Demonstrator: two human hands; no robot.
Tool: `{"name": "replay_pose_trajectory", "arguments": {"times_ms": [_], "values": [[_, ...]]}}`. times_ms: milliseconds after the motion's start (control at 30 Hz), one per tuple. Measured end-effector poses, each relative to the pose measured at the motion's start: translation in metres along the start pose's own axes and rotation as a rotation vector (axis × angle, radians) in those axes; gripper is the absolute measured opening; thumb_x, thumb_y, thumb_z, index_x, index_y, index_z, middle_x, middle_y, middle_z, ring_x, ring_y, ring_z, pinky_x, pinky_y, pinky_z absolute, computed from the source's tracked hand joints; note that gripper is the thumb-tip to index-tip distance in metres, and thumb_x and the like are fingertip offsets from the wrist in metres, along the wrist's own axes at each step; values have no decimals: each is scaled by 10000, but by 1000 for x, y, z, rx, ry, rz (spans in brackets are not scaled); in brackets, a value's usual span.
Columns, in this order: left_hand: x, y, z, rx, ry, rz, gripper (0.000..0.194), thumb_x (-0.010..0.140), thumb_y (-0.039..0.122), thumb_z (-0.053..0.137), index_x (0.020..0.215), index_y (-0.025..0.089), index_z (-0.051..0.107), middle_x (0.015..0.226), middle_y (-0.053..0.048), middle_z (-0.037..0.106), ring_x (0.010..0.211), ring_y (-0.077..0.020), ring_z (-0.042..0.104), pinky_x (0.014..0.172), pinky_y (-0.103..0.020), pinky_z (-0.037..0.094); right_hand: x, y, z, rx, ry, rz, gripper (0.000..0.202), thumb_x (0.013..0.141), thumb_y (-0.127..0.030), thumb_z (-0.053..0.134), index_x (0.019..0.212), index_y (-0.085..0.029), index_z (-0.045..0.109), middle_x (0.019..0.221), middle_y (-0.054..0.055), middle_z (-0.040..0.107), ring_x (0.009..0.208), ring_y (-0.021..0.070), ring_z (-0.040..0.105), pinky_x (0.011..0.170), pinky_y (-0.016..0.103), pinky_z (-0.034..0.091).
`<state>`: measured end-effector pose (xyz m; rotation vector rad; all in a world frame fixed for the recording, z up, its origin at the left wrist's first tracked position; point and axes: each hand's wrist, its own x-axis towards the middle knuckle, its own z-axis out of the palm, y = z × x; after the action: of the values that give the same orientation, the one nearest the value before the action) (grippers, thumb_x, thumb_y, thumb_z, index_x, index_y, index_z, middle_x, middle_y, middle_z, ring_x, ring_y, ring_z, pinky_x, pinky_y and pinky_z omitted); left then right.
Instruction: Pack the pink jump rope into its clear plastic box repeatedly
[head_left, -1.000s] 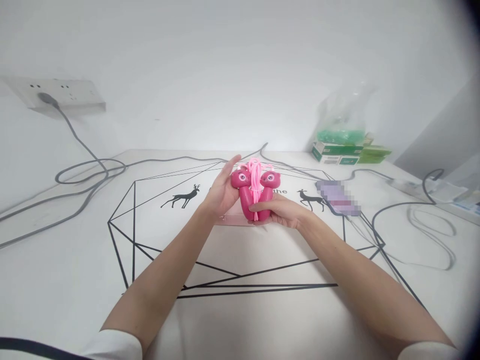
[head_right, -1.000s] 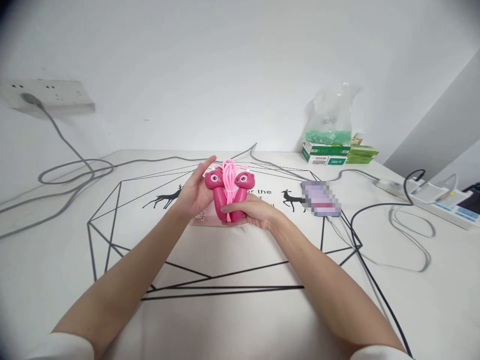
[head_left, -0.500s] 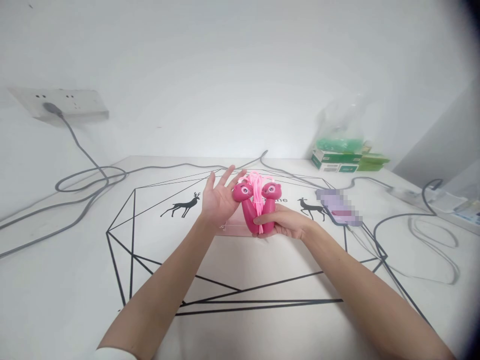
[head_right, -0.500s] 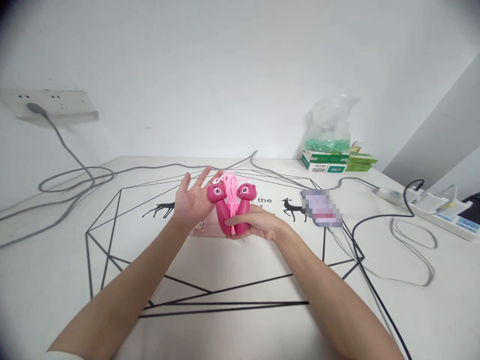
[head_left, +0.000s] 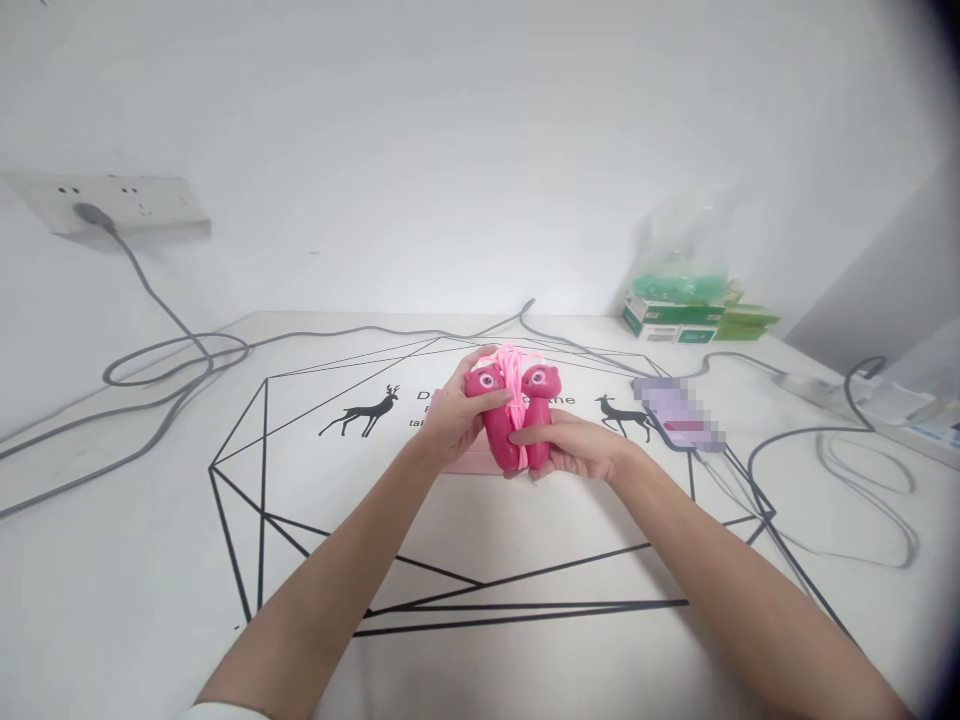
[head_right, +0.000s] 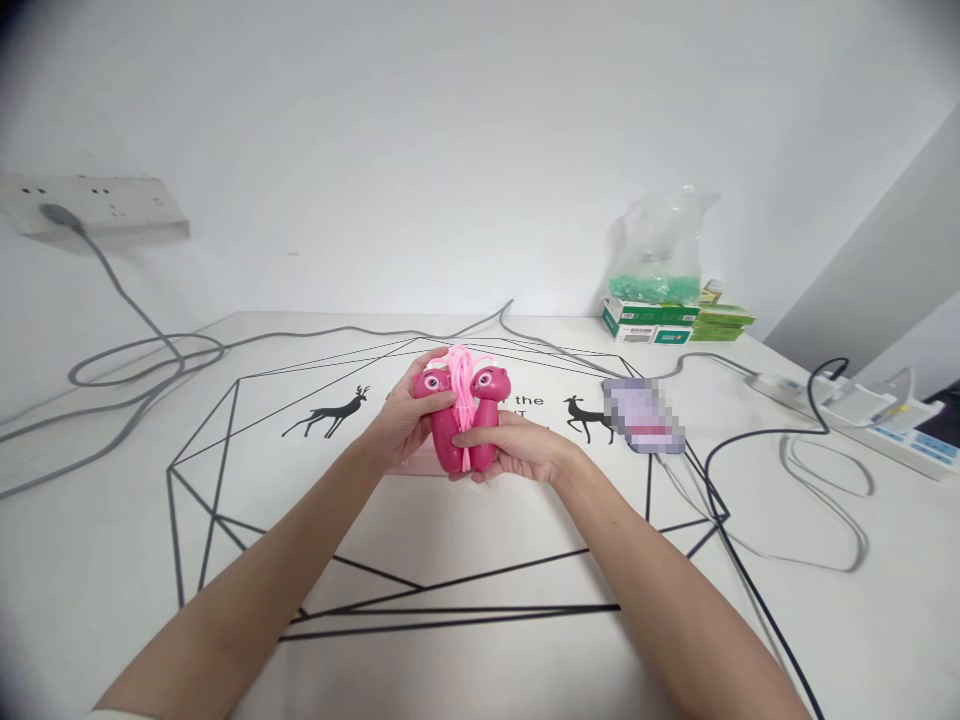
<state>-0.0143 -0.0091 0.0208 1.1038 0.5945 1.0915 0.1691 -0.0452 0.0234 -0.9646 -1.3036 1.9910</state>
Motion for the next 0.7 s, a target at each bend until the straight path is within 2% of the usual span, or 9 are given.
{"name": "replay_pose_trajectory", "arguments": {"times_ms": [200, 333, 400, 567, 700], "values": [[4, -4, -4, -1, 41, 84, 649, 703, 144, 775, 1282, 288, 522, 1051, -30, 668, 869, -161, 658, 742, -264, 553, -1, -3, -1, 77, 76, -9, 208, 748, -223, 783, 901, -114, 693, 768, 61, 688, 619, 119, 616, 539, 207, 550], [7, -5, -7, -36, 55, 150, 608, 693, 126, 772, 1234, 276, 535, 1032, -13, 663, 852, -139, 652, 737, -239, 543, -1, -3, 1, 103, 166, -46, 208, 788, -297, 769, 846, -123, 671, 677, 17, 627, 565, 87, 557, 532, 185, 535], [8, -5, -9, -54, 72, 173, 598, 692, 122, 771, 1222, 268, 536, 1031, -11, 659, 858, -133, 649, 757, -242, 545, -1, -3, 4, 103, 191, -65, 174, 803, -278, 746, 824, -136, 647, 669, 10, 617, 559, 83, 548, 535, 183, 527], [11, -5, -14, -56, 66, 191, 590, 692, 133, 767, 1217, 260, 530, 1019, -7, 659, 857, -134, 645, 760, -245, 542, 1, -4, 9, 123, 197, -58, 53, 764, -135, 654, 732, -138, 612, 635, 2, 599, 534, 77, 530, 515, 179, 497], [10, -5, -14, -23, 43, 195, 600, 691, 154, 769, 1224, 270, 518, 1028, -3, 659, 876, -146, 643, 772, -257, 534, 1, -2, 6, 114, 119, -44, 51, 728, -103, 622, 685, -128, 629, 625, 8, 611, 535, 76, 545, 529, 178, 505]]}}
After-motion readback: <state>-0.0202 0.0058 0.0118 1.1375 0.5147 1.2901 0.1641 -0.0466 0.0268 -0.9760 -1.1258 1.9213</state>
